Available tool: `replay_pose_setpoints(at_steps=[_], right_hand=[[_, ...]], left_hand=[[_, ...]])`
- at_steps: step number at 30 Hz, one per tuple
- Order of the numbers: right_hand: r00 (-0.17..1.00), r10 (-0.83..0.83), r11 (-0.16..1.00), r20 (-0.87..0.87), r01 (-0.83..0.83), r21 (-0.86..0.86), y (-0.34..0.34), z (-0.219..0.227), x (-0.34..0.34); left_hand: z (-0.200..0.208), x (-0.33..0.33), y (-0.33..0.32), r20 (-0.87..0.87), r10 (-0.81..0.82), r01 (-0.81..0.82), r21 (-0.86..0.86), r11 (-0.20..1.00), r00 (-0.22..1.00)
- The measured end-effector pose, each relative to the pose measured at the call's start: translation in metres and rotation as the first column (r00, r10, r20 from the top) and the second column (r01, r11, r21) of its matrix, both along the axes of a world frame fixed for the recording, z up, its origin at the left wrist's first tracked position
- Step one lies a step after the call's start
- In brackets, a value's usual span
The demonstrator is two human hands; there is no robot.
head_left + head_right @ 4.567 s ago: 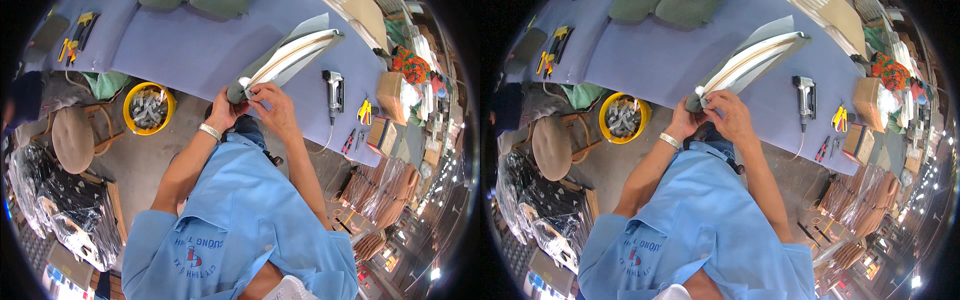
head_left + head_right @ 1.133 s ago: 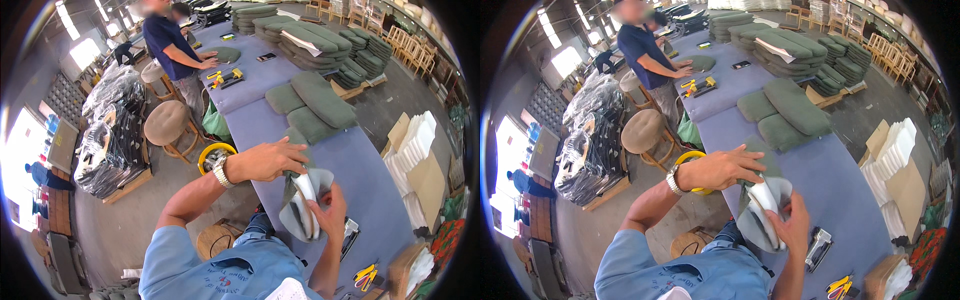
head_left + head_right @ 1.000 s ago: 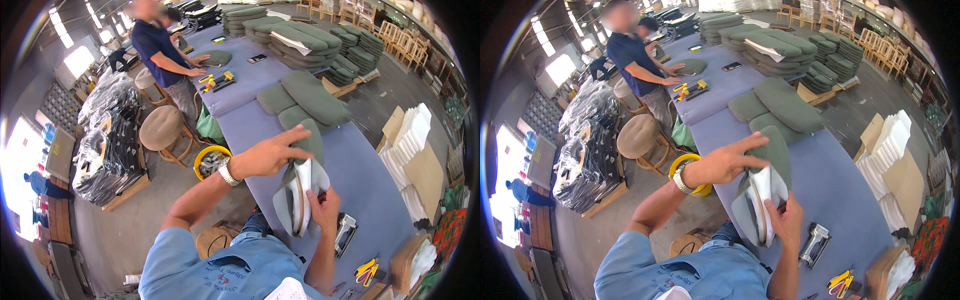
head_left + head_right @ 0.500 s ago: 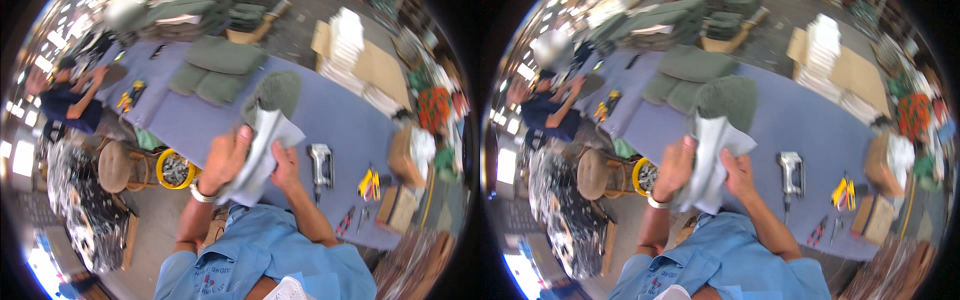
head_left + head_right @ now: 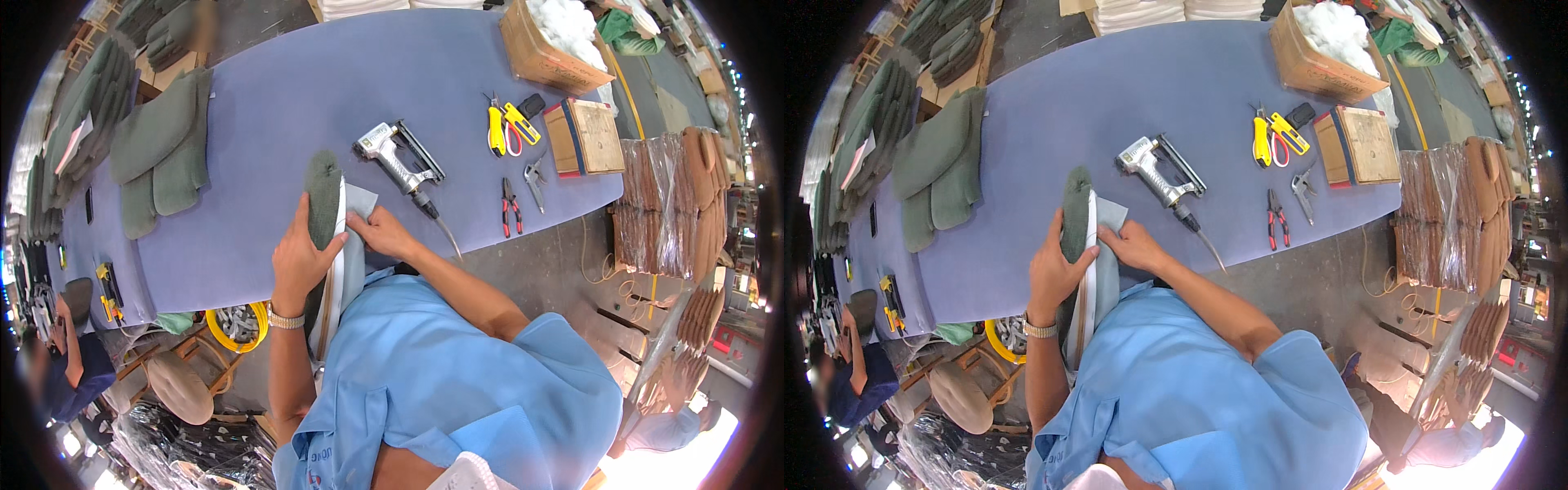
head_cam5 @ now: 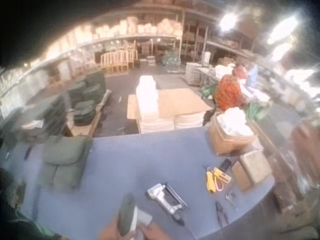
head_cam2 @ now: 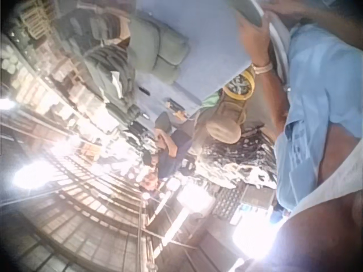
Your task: The person folds green fabric over foam inserts and secures the edges using a staple gun. They repeatedly pick up cushions, align the fabric, staple the sides, and place finished units on the table.
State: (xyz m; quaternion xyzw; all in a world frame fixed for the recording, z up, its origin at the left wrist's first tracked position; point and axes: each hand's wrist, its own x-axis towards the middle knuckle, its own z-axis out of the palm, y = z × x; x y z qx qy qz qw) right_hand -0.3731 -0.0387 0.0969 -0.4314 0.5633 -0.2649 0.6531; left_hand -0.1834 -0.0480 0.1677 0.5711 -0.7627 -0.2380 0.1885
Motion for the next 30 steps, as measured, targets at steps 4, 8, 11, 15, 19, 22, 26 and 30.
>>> replay_pose_setpoints(at_steps=[4, 8, 11, 15, 19, 22, 26, 30], right_hand=[[0.978, 0.067, 0.962, -0.198, -0.116, -0.247, -0.002, -0.015, -0.037], [0.954, -0.185, 0.948, -0.237, 0.11, -0.3, 0.0, -0.031, -0.115], [0.76, -0.42, 0.877, -0.497, 0.199, -0.437, 0.0, -0.049, -0.187], [0.506, -0.622, 0.779, -0.597, 0.327, -0.535, -0.017, -0.077, -0.262], [0.242, -0.7, 0.712, -0.672, 0.312, -0.629, -0.048, -0.109, -0.315], [0.171, -0.666, 0.742, -0.726, 0.248, -0.623, -0.07, -0.136, -0.328], [0.212, -0.45, 0.874, -0.867, 0.301, -0.38, -0.083, -0.123, -0.322], [0.116, -0.374, 0.908, -0.92, 0.248, -0.338, -0.086, -0.106, -0.319]], left_hand=[[-0.005, 0.001, -0.026, -0.067, -0.063, 0.045, -0.243, 0.969, 0.996], [0.006, -0.018, -0.051, -0.185, 0.028, -0.062, -0.178, 0.982, 0.982], [0.01, -0.021, -0.063, -0.248, 0.039, -0.067, -0.105, 0.992, 0.968], [-0.006, -0.012, -0.069, -0.178, -0.034, 0.003, -0.173, 0.985, 0.984], [-0.002, -0.021, -0.072, -0.082, -0.044, 0.018, -0.289, 0.957, 0.996], [-0.003, -0.027, -0.069, -0.048, 0.03, -0.043, -0.307, 0.951, 0.998], [-0.01, -0.027, -0.071, -0.049, 0.068, -0.08, -0.305, 0.949, 0.997], [-0.018, -0.027, -0.069, -0.042, 0.073, -0.084, -0.382, 0.92, 0.996]])
